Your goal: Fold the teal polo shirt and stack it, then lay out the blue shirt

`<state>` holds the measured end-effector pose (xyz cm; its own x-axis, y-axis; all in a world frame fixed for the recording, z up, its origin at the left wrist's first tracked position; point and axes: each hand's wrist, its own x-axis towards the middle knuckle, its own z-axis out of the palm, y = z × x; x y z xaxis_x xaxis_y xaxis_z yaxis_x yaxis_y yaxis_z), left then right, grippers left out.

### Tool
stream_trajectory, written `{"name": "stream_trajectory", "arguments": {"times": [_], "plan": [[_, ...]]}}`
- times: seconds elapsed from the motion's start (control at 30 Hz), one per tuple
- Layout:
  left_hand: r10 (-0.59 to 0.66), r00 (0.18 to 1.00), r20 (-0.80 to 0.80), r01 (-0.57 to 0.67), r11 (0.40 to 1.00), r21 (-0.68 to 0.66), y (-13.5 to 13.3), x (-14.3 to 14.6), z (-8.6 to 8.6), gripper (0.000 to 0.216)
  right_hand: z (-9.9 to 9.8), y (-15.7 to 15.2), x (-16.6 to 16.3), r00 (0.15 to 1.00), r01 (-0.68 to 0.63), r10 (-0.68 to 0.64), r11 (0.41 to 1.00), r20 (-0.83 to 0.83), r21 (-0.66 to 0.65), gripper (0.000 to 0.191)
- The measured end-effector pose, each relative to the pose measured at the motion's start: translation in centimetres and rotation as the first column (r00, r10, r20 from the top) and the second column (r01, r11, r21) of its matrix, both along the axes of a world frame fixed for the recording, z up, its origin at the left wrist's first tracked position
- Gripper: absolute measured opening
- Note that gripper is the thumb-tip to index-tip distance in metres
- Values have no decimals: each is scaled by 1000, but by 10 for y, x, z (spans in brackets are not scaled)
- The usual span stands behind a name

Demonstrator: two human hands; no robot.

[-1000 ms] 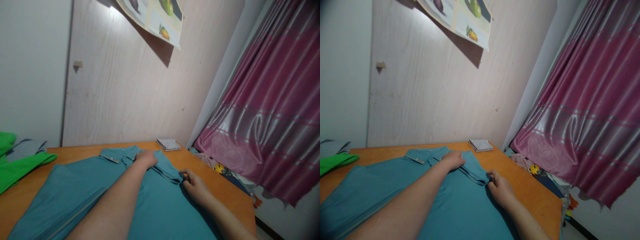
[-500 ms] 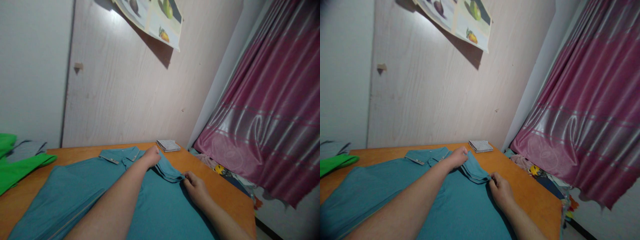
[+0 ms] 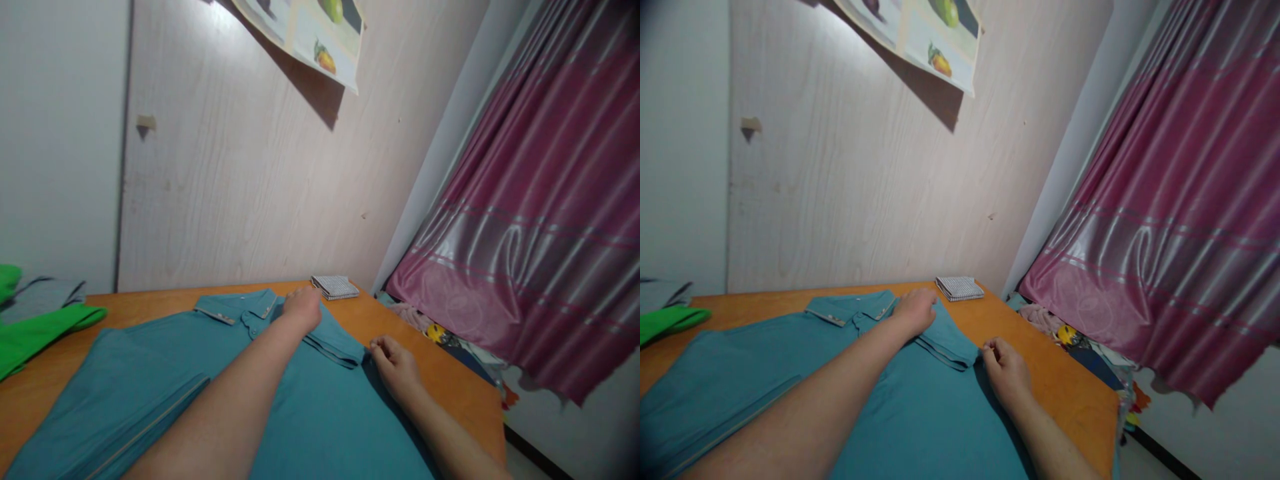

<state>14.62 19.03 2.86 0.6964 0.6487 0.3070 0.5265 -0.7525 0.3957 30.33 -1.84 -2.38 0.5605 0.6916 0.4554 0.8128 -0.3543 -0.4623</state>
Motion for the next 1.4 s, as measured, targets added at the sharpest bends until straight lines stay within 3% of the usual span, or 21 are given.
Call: {"name": "stream_trajectory", "arguments": {"times": [0.13, 0.23, 0.37, 0.47, 0.67, 0.8, 0.97, 1.23, 1.4], "plan": [[-172, 983, -58, 172, 985, -8, -15, 9, -1, 22, 5, 2, -9, 999, 31, -28, 995, 40, -90, 41], [-231, 966, -120, 227, 973, -46, -17, 10, -6, 10, 9, 3, -15, 997, 65, -53, 979, 63, -194, 44], [-208, 963, -169, 200, 978, -64, -10, 1, -8, 31, 11, 0, -14, 995, 93, -75, 949, 69, -302, 42], [-180, 966, -184, 173, 983, -55, -5, -6, -7, 36, 10, -1, -12, 993, 95, -68, 952, 101, -292, 43], [-193, 964, -181, 193, 981, -20, -7, -1, -5, 27, 9, 4, -17, 969, -111, 142, 981, 200, -157, 45], [-260, 948, -183, 257, 966, -39, -9, 6, -13, 34, 5, 9, -22, 965, -179, 224, 942, 136, -285, 52], [-281, 930, -239, 264, 959, -103, -10, 8, -28, 57, 4, 8, -25, 973, -187, 226, 886, 44, -424, 57], [-236, 926, -296, 203, 969, -138, -5, 7, -34, 74, 3, 7, -23, 979, -167, 200, 881, 28, -442, 58], [-234, 921, -310, 201, 970, -136, -6, 6, -34, 75, 17, 21, -24, 977, -182, 209, 910, 34, -372, 59]]}}
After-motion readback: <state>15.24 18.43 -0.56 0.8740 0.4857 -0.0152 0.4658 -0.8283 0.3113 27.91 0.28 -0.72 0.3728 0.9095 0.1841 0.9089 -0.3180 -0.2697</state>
